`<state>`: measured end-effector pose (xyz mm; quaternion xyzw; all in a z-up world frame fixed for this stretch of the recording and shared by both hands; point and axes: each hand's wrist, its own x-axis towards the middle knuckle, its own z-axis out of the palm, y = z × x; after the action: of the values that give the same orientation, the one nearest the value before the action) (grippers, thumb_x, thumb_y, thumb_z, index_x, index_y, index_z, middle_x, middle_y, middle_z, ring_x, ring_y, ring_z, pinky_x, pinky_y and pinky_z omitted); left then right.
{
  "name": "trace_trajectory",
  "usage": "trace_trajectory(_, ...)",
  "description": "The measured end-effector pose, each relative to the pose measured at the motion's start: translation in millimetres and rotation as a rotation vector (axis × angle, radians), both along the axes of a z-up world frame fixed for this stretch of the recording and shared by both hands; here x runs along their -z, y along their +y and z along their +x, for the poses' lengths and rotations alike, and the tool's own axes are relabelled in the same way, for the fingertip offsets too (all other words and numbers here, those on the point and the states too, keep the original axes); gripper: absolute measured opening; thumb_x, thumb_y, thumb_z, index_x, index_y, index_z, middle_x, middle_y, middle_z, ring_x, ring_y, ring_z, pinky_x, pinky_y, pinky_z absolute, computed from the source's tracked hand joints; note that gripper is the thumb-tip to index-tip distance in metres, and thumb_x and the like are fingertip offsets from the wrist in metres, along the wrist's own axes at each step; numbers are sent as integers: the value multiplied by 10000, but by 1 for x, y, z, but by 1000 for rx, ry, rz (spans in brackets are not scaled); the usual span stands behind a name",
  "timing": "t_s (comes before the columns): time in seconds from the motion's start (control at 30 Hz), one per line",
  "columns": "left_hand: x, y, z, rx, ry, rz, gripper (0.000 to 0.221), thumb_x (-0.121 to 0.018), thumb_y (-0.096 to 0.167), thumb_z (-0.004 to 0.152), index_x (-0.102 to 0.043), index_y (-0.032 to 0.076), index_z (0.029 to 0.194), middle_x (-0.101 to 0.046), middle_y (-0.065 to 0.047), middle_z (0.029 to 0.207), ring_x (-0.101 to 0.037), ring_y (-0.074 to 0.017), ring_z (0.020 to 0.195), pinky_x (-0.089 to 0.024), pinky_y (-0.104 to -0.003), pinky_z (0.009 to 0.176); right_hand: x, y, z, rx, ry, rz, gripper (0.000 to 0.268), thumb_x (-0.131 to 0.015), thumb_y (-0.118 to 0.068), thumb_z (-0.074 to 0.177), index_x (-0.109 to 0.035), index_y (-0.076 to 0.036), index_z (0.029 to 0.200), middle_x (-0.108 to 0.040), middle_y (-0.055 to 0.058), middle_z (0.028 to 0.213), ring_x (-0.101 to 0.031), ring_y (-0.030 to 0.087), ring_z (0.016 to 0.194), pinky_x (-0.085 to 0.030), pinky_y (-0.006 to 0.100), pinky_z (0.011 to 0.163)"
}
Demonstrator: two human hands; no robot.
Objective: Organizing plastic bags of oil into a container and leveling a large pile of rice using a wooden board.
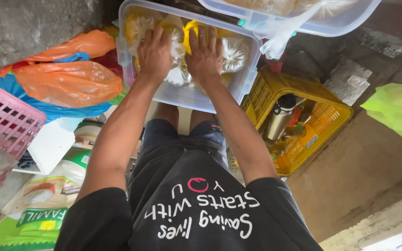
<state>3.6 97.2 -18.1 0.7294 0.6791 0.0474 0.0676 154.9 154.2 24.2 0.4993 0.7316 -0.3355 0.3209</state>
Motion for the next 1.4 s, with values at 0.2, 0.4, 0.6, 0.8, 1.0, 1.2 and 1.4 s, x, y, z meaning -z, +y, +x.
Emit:
trace_trajectory(0.2, -22, 15, 0, -112, -171, -335, 429, -762, 85, 812, -602, 3, 1202, -571, -188, 1275, -541, -414, 1140, -541, -530, 806, 14, -26, 36, 212, 413, 309, 627, -597, -402, 1043, -361, -146, 1565, -300, 133, 1654, -214, 403, 1532, -218, 623, 1222)
trace_trajectory(0.4, -76, -10, 11, -171, -324, -348, 435, -780, 249, 874, -591, 18, 1191, -561, -191, 1189, -599, -457, 1072, -555, -630, 772, -31, -75, 110, 567, 727, 467, 413, -704, -226, 998, -620, -86, 1378, -646, 154, 1288, -636, 368, 1203, -537, 513, 989)
trace_trajectory(0.6, -156, 48, 55, -71, -678, 58, 222, -740, 180, 940, -660, 62, 1110, -593, -121, 976, -656, -391, 920, -556, -468, 765, -129, -44, 140, 925, 907, 458, 195, -650, -175, 1020, -745, -100, 1172, -767, 127, 989, -748, 290, 940, -596, 434, 846)
trace_trajectory(0.8, -249, 137, 122, 195, -558, 245, 135, -631, -53, 960, -651, 5, 1080, -630, -139, 1100, -579, -297, 1052, -493, -411, 910, -230, 54, 144, 754, 968, 941, 282, -506, -229, 1086, -700, -25, 1063, -700, 98, 943, -643, 226, 804, -509, 367, 705)
trace_trajectory(1.0, -279, 188, 145, 209, -239, -345, 512, -519, -234, 839, -591, 5, 1287, -177, -145, 1645, -165, -465, 1496, -147, -719, 1201, -178, 121, 157, 390, 280, 1014, 769, -961, -310, 830, -479, -35, 1361, -528, 252, 1428, -578, 453, 1274, -497, 553, 1038)
trace_trajectory(1.2, -248, 205, 119, 242, -59, -257, 369, -663, -126, 844, -693, 69, 1156, -343, -163, 1556, -321, -473, 1396, -299, -685, 1134, -168, 156, 168, 295, 156, 818, 1119, -987, -410, 794, -232, -44, 1535, -387, 298, 1517, -573, 439, 1229, -561, 503, 888)
trace_trajectory(1.4, -251, 197, 97, 269, -294, -44, 134, -626, -111, 875, -663, 17, 886, -644, -115, 983, -610, -265, 836, -596, -362, 682, -206, 189, 192, 231, 124, 675, 448, -622, 71, 894, -445, -21, 1295, -607, 211, 1108, -625, 368, 603, -517, 457, 439)
